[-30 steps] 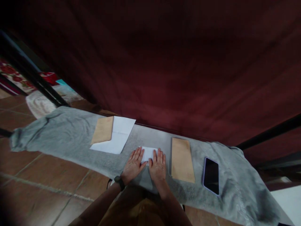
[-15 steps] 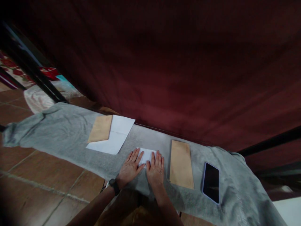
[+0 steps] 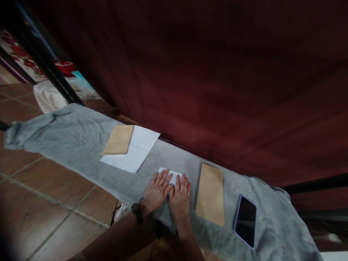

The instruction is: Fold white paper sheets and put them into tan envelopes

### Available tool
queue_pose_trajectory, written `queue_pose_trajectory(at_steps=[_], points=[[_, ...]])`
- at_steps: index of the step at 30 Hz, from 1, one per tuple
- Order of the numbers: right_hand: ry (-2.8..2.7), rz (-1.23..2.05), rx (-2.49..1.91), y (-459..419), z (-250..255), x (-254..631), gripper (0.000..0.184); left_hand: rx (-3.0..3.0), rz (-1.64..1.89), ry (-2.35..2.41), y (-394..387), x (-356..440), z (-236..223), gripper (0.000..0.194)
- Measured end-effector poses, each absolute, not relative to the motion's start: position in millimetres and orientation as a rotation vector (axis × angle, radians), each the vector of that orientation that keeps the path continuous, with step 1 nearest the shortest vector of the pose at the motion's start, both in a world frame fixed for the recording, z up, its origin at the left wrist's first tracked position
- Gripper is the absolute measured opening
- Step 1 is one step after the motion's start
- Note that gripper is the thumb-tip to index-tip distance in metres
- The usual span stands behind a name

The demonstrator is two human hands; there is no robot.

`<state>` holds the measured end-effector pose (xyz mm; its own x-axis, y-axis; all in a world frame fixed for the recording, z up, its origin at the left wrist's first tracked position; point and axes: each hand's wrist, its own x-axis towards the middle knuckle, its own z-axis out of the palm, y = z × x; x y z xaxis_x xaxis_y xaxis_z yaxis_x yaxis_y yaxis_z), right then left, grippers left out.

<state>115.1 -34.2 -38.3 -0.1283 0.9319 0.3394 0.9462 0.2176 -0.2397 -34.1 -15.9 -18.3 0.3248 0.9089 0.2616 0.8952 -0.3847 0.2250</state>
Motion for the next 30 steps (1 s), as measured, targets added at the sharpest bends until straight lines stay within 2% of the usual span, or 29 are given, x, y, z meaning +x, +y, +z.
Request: queue_pose_trajectory(at_steps=[8,14,30], points=[[-2.07,-0.019,-1.668,-34,-37,119,0.051,2.554,0.523,1.757,-17,-34,-20,0.052],[-2.17,0.057,-1.527,-32,-36,107,0.053,2.637,0.412,1.766,-18,-36,-26,0.061],[-2.135,-0.16,-1.621,-34,-47,101,0.051,2.649,0.422,1.742,-17,-36,-24,0.063]])
